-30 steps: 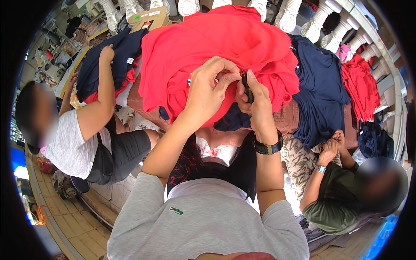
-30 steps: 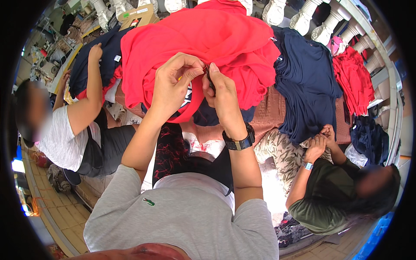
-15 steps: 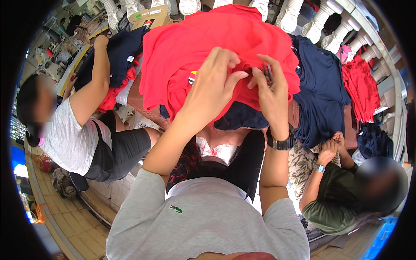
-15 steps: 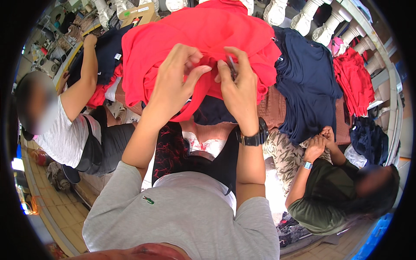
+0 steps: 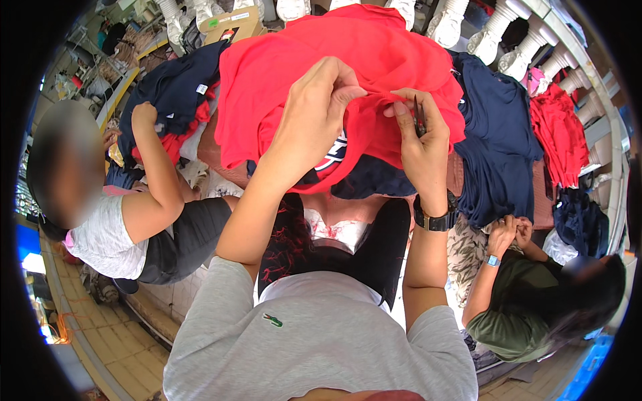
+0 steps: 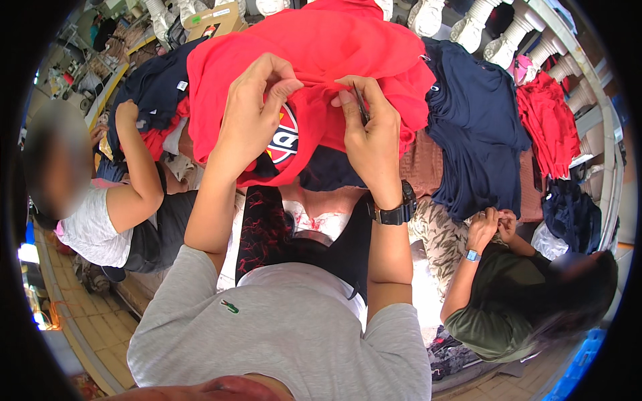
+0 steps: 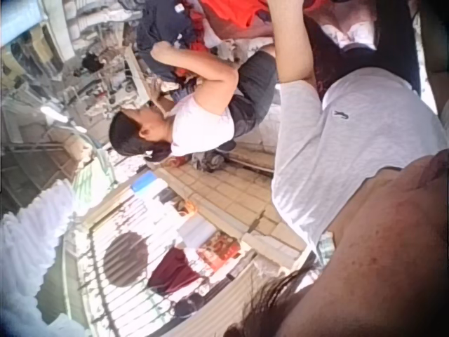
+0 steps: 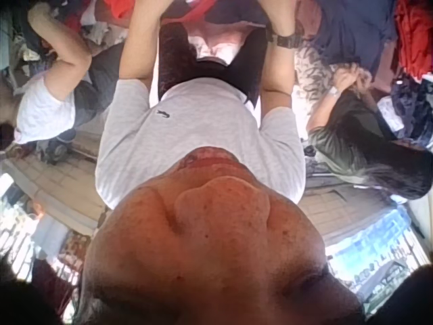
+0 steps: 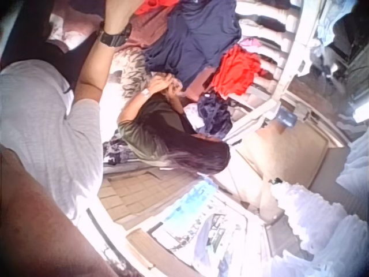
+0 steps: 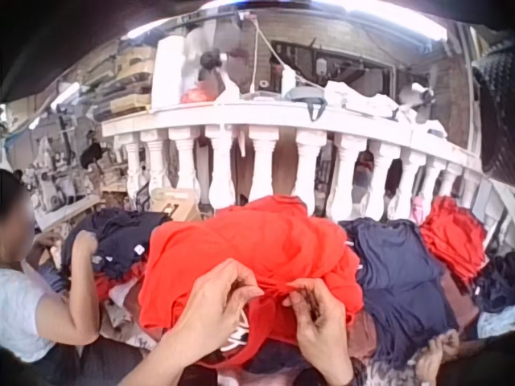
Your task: The person trims loose threads and tags from a red t-shirt using small scissors. They repeatedly adjust the garment, cut threads, and inspect the fabric while seated on the floor.
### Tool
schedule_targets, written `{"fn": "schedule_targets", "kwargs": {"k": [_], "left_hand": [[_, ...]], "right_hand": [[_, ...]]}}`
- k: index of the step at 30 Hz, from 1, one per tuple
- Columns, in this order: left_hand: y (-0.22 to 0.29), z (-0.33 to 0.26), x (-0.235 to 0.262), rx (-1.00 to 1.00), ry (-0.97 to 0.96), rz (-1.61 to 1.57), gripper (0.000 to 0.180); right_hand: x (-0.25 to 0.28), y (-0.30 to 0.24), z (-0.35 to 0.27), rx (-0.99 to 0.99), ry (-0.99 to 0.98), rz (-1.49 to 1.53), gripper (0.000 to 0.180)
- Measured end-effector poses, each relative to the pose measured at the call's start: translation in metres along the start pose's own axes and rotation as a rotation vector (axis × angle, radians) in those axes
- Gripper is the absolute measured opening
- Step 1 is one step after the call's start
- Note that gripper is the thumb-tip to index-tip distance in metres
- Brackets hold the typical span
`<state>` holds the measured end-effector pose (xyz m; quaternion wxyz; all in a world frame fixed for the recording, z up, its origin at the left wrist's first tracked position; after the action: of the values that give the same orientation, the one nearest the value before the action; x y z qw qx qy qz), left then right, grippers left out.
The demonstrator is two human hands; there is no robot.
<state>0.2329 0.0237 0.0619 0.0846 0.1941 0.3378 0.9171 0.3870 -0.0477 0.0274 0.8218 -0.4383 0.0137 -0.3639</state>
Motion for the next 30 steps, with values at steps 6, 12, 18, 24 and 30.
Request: {"fn": "schedule_targets", "kwargs": {"k": [6, 12, 18, 24, 30], "left_hand": [[0.011, 0.004, -0.020, -0.196, -0.075, 0.099, 0.007], [-0.005, -0.002, -0.014, 0.105, -0.056, -0.192, 0.007], [0.022, -0.007, -0.020, -0.184, -0.058, 0.031, 0.012], [0.018, -0.014, -0.031, -0.205, -0.064, 0.111, 0.010], [0.004, -0.024, -0.024, -0.040, -0.029, -0.086, 0.007]], "right_hand": [[-0.005, -0.002, -0.001, 0.042, 0.008, 0.067, 0.012], [0.008, 0.003, -0.008, -0.068, 0.076, 0.039, 0.012], [0.010, 0.007, -0.012, -0.049, 0.120, 0.087, 0.013], [0.008, 0.012, -0.016, -0.098, 0.172, 0.092, 0.010], [0.009, 0.011, -0.019, -0.088, 0.199, 0.089, 0.012]]}}
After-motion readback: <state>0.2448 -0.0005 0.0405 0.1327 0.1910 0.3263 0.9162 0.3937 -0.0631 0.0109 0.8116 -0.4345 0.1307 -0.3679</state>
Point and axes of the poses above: each hand's wrist, its own z-axis towards the middle knuckle, its own x-axis out of the back of the hand, y = z × x, the point moved 10 cm from there along z, towards the middle knuckle, and after that the axes turned 7 degrees about -z, right-handed, at the moved point
